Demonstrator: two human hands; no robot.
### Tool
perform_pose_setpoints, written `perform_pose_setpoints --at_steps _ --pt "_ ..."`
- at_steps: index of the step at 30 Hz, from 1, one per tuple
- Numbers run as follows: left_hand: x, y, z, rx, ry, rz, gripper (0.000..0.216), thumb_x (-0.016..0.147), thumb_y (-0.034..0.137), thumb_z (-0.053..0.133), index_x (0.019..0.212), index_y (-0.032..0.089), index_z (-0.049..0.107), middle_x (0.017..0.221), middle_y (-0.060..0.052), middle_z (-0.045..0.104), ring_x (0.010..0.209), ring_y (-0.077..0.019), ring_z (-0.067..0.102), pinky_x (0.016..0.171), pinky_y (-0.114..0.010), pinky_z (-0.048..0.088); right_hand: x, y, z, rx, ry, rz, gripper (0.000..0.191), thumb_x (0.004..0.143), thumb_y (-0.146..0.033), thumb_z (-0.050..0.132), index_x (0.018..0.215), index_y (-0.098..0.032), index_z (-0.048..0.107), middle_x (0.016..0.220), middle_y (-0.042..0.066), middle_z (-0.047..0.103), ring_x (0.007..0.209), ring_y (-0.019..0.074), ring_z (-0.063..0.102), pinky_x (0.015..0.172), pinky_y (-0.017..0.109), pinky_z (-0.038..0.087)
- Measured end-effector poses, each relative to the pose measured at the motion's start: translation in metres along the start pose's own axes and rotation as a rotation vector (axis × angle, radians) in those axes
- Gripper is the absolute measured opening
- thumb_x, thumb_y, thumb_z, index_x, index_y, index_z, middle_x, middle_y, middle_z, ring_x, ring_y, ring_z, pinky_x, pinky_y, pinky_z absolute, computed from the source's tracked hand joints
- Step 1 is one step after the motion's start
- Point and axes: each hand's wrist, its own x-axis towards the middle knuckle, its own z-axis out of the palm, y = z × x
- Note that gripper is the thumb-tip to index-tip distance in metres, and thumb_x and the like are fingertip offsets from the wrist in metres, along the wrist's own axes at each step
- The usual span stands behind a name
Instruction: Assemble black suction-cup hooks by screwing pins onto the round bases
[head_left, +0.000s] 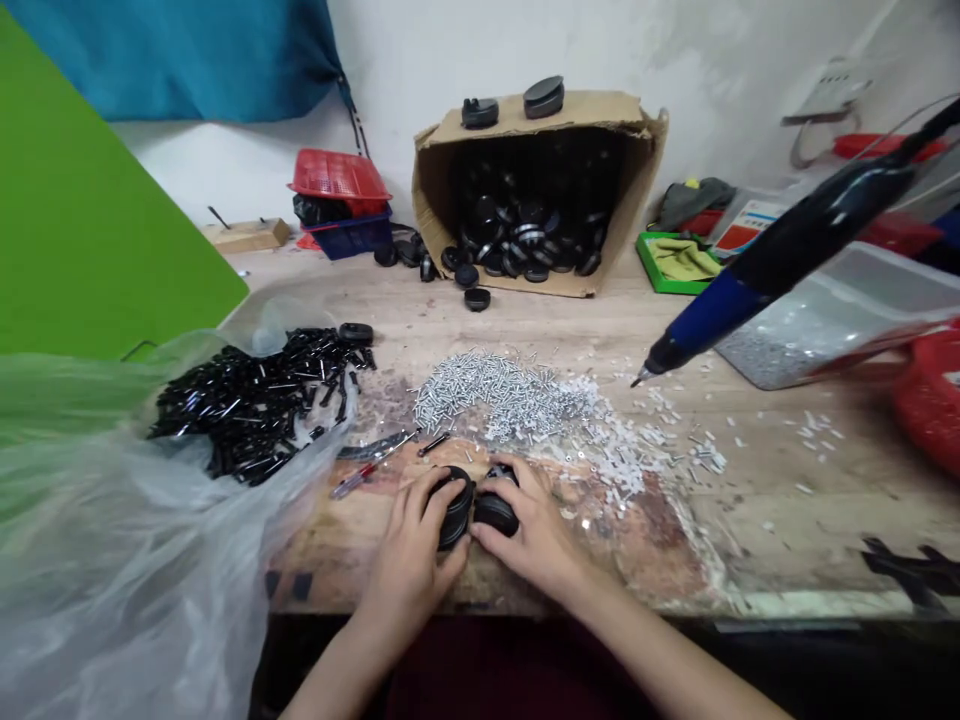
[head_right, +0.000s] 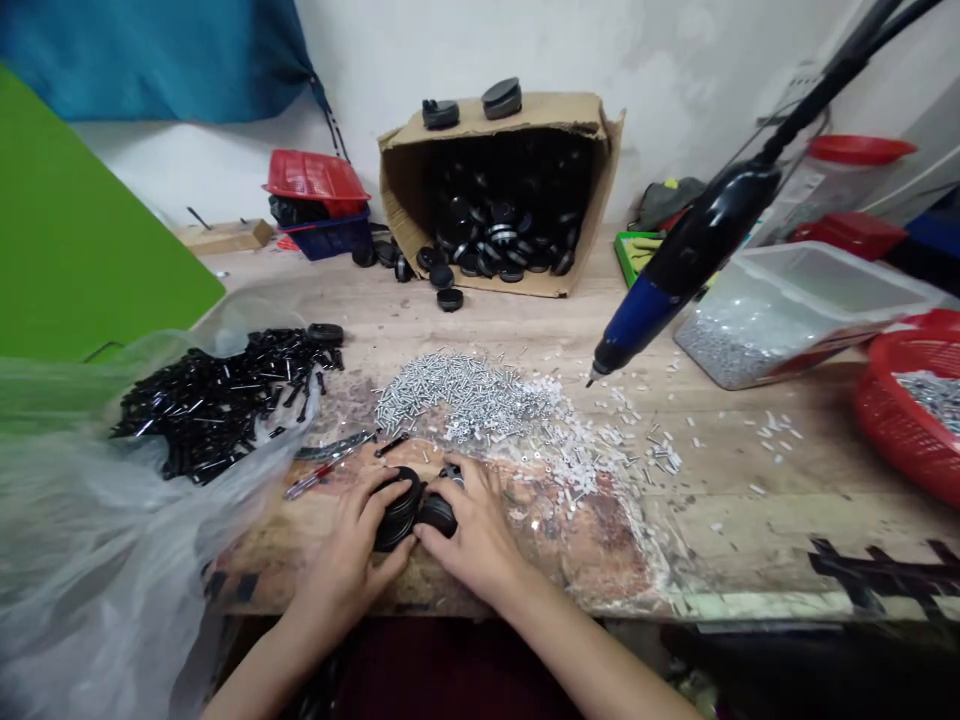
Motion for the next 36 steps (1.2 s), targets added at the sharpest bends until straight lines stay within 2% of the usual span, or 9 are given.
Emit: perform_pose_setpoints --at_steps 4,7,10,14,17,20,22,31,36 --pt "-0.003 0.006 -0.001 -0.026 -0.006 -0.018 0.044 0.084 0.028 0.057 0.125 0.025 0.043 0.135 -0.011 0.043 0.126 -0.0262 0.041 0.105 -0.047 0.037 -0.007 0.009 0.003 -0.070 0.116 -0.071 0.038 0.080 -0.038 0.064 0.113 -0.023 0.057 0.139 0.012 0.033 0.130 0.0321 0.033 0.104 0.053 0.033" --pt "-0.001 0.006 -0.003 -0.070 -0.017 -0.053 0.036 0.088 0.029 0.052 0.123 0.024 0.045 0.135 -0.010 0.045 0.127 -0.0238 0.041 0.106 -0.044 0.035 -0.013 0.011 -0.001 -0.107 0.236 -0.067 0.039 0.076 -0.045 0.067 0.106 -0.021 0.060 0.125 0.014 0.041 0.118 0.0313 0.042 0.098 0.051 0.039" --pt "0.004 0.005 -0.003 -0.115 0.011 -0.079 0.028 0.091 0.027 0.046 0.118 0.022 0.049 0.129 -0.010 0.052 0.123 -0.0213 0.046 0.105 -0.041 0.036 -0.018 0.009 -0.007 -0.066 0.219 -0.048 0.037 0.075 -0.043 0.070 0.101 -0.019 0.060 0.109 0.011 0.049 0.105 0.0271 0.051 0.089 0.044 0.046" --pt "0.009 0.011 -0.010 -0.134 0.202 -0.130 0.028 0.092 0.031 0.044 0.117 0.020 0.052 0.122 -0.009 0.058 0.118 -0.0219 0.050 0.103 -0.040 0.038 -0.028 0.002 -0.022 0.046 0.200 -0.108 0.025 0.080 -0.031 0.067 0.100 -0.019 0.057 0.097 0.007 0.057 0.094 0.0218 0.057 0.081 0.036 0.050" --pt "0.016 0.016 -0.023 -0.213 0.329 -0.323 0.031 0.091 0.039 0.042 0.113 0.021 0.055 0.110 -0.007 0.063 0.093 -0.0205 0.062 0.083 -0.034 0.049 -0.041 0.001 -0.031 -0.033 0.309 -0.248 0.025 0.081 -0.020 0.064 0.105 -0.019 0.056 0.097 0.008 0.060 0.094 0.0224 0.057 0.082 0.038 0.049" --pt "0.027 0.014 -0.032 -0.472 0.217 -0.508 0.032 0.087 0.046 0.047 0.105 0.021 0.058 0.082 0.000 0.063 0.051 -0.0114 0.055 0.050 -0.024 0.045 -0.056 0.009 -0.032 -0.145 0.370 -0.370 0.035 0.079 -0.010 0.063 0.112 -0.020 0.055 0.098 0.010 0.062 0.091 0.0230 0.058 0.080 0.041 0.050" --pt "0.034 0.011 -0.032 -0.654 0.112 -0.541 0.033 0.082 0.046 0.055 0.101 0.020 0.059 0.067 0.003 0.058 0.041 -0.0082 0.045 0.041 -0.021 0.036 -0.064 0.017 -0.027 -0.187 0.375 -0.422 0.040 0.079 -0.008 0.062 0.116 -0.021 0.055 0.099 0.011 0.063 0.090 0.0232 0.059 0.077 0.041 0.051" --pt "0.046 0.008 -0.025 -0.821 -0.039 -0.570 0.032 0.078 0.046 0.059 0.085 0.015 0.056 0.058 0.007 0.045 0.037 -0.0024 0.034 0.036 -0.015 0.024 -0.074 0.029 -0.011 -0.357 0.225 -0.433 0.018 0.082 -0.014 0.061 0.099 -0.018 0.063 0.106 0.014 0.066 0.095 0.0252 0.059 0.078 0.041 0.052" --pt "0.045 0.007 -0.029 -0.718 0.001 -0.486 0.033 0.082 0.042 0.056 0.107 0.020 0.051 0.085 0.000 0.059 0.055 -0.0083 0.056 0.052 -0.021 0.045 -0.077 0.029 -0.013 -0.253 0.254 -0.348 0.018 0.083 -0.022 0.062 0.101 -0.018 0.061 0.107 0.013 0.064 0.096 0.0242 0.059 0.078 0.040 0.052"
